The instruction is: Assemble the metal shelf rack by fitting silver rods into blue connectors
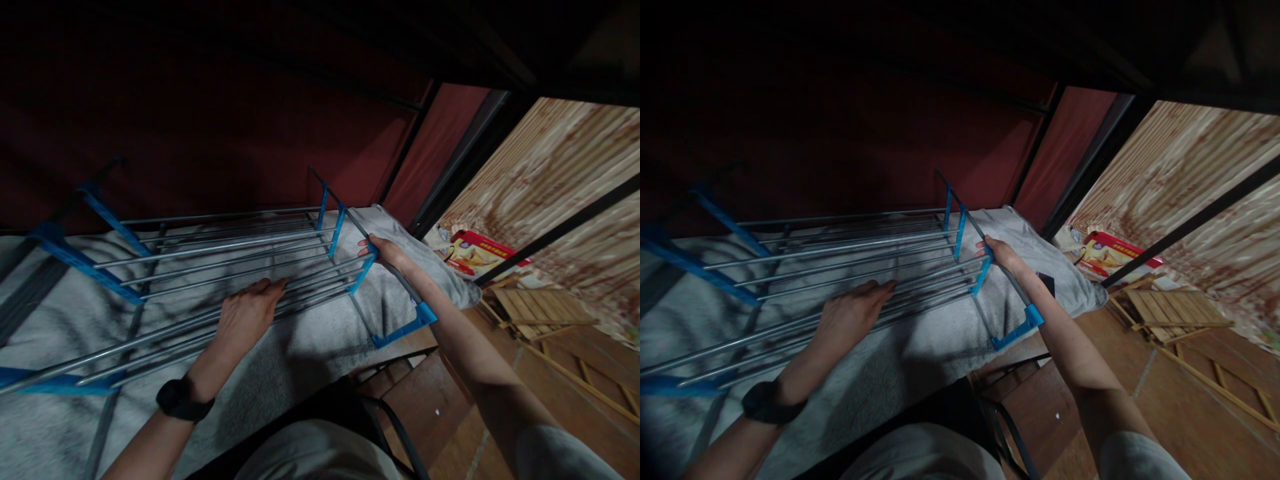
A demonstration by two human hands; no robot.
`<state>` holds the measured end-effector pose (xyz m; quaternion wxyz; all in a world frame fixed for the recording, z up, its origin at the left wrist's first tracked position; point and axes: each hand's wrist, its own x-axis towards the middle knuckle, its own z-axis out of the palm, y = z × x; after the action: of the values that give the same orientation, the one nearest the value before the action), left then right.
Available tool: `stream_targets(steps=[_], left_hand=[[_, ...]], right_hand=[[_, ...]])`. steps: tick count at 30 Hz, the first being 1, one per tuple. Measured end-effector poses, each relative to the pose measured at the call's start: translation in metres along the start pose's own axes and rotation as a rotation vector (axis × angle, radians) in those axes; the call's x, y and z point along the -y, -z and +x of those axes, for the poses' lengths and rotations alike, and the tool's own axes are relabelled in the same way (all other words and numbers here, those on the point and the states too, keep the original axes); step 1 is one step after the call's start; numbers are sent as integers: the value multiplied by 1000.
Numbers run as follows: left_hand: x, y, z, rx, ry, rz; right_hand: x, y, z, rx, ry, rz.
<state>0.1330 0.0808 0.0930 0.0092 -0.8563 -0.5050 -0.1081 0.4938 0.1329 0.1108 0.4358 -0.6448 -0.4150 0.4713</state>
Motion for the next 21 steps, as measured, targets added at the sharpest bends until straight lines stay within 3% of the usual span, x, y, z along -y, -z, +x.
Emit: stream_targets(steps=[16, 21], left_hand=[[0, 4, 5, -64, -38, 18], [-3, 5, 2, -103, -40, -2]], right_hand=[[-11, 3, 15, -26, 62, -191], [-12, 7, 11, -22, 82, -369]])
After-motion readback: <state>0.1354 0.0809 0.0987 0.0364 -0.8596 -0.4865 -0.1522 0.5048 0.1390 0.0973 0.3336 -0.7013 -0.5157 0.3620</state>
